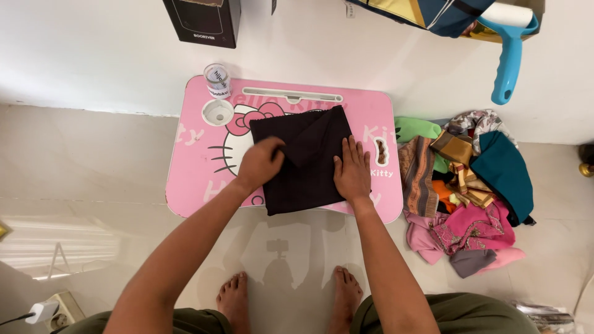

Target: Folding a black cloth and using a lint roller to clean it on a small table

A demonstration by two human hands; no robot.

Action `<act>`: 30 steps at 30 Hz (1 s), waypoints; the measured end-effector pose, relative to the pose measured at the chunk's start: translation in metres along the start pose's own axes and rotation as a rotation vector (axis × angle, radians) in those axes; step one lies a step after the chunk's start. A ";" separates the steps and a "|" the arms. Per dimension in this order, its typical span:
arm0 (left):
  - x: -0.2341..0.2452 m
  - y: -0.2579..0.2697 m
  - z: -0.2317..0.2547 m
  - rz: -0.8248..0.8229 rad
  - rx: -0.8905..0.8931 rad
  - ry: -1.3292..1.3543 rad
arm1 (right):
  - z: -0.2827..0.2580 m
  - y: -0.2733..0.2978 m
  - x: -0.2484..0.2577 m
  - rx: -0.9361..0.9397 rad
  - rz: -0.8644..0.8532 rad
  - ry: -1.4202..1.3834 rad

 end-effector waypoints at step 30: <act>0.029 -0.043 -0.042 0.045 0.599 0.195 | -0.044 -0.041 0.017 0.113 -0.048 0.072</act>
Point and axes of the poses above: each hand's wrist, its own y-axis away from the middle knuckle, its own x-axis out of the back of the hand, z = x × y, the point moved 9 cm from there along -y, towards the middle knuckle, and after that the axes turned 3 degrees about -y, right-handed, at the moved point
